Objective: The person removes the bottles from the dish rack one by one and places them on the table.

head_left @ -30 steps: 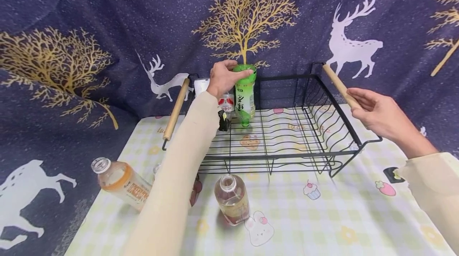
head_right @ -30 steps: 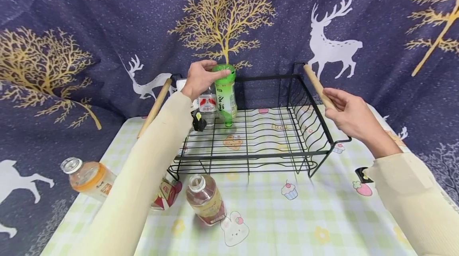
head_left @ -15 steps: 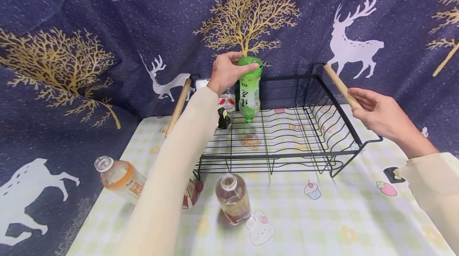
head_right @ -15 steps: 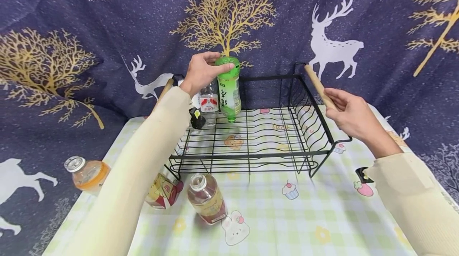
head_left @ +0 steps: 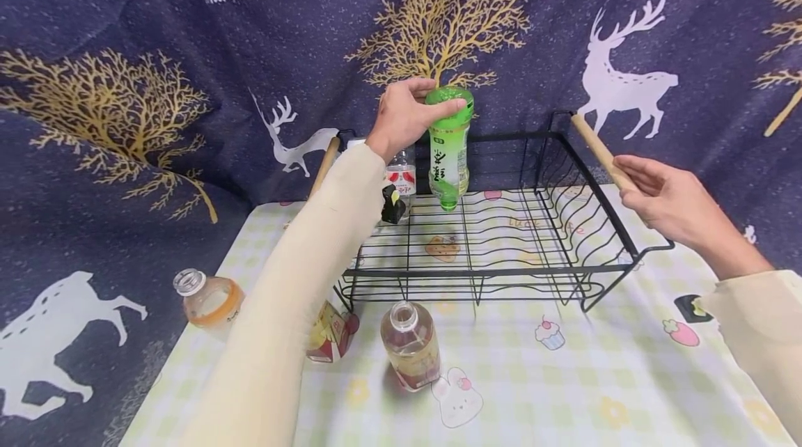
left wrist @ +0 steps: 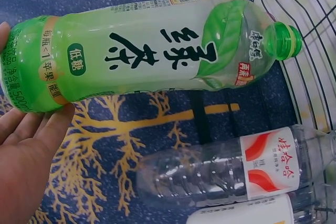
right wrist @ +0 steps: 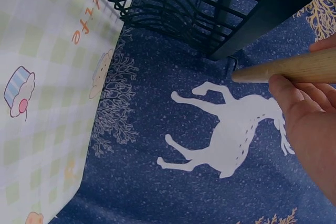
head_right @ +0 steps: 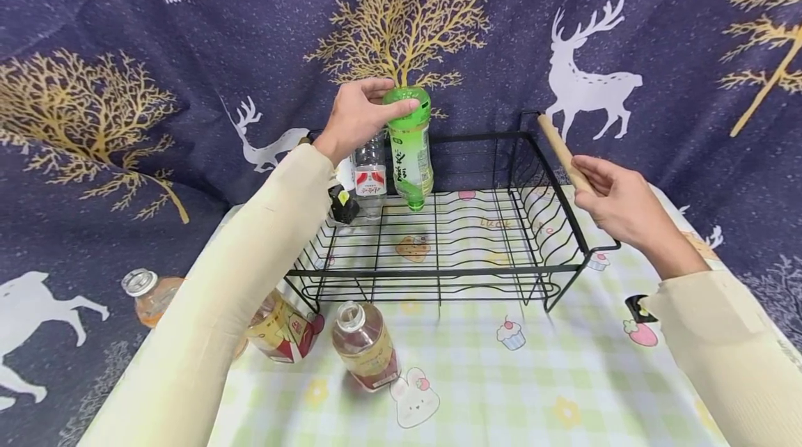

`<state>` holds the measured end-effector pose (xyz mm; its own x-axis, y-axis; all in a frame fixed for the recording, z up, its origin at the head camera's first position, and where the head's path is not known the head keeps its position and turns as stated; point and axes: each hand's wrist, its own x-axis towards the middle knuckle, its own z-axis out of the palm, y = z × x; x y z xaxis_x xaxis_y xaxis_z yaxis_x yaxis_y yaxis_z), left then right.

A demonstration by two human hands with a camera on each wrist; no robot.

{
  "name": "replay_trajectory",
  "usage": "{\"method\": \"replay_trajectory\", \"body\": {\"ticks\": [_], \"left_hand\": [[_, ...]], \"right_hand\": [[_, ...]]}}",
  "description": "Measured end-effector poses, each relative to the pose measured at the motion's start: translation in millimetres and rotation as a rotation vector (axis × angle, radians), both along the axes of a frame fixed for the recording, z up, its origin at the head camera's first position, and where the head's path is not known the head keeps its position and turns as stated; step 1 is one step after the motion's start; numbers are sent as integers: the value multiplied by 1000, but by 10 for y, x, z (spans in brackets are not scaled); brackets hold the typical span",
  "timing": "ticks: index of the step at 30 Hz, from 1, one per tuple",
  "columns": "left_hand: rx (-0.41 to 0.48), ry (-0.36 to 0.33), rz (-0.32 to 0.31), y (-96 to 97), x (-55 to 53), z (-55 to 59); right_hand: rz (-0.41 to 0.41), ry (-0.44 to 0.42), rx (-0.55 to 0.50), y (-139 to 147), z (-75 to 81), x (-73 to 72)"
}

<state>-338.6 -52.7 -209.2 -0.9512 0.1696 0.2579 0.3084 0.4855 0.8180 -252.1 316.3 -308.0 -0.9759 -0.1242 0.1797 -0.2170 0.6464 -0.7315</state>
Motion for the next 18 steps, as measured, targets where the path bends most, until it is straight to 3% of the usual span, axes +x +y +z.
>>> {"method": "replay_trajectory", "body": {"ticks": [9,18], "left_hand": [[49,-11,5,-27,111,102],[48,11,-40,-99,226,215]], "right_hand": [[4,0,15,-2,-9,-1],[-10,16,31,1,-2,6]]}}
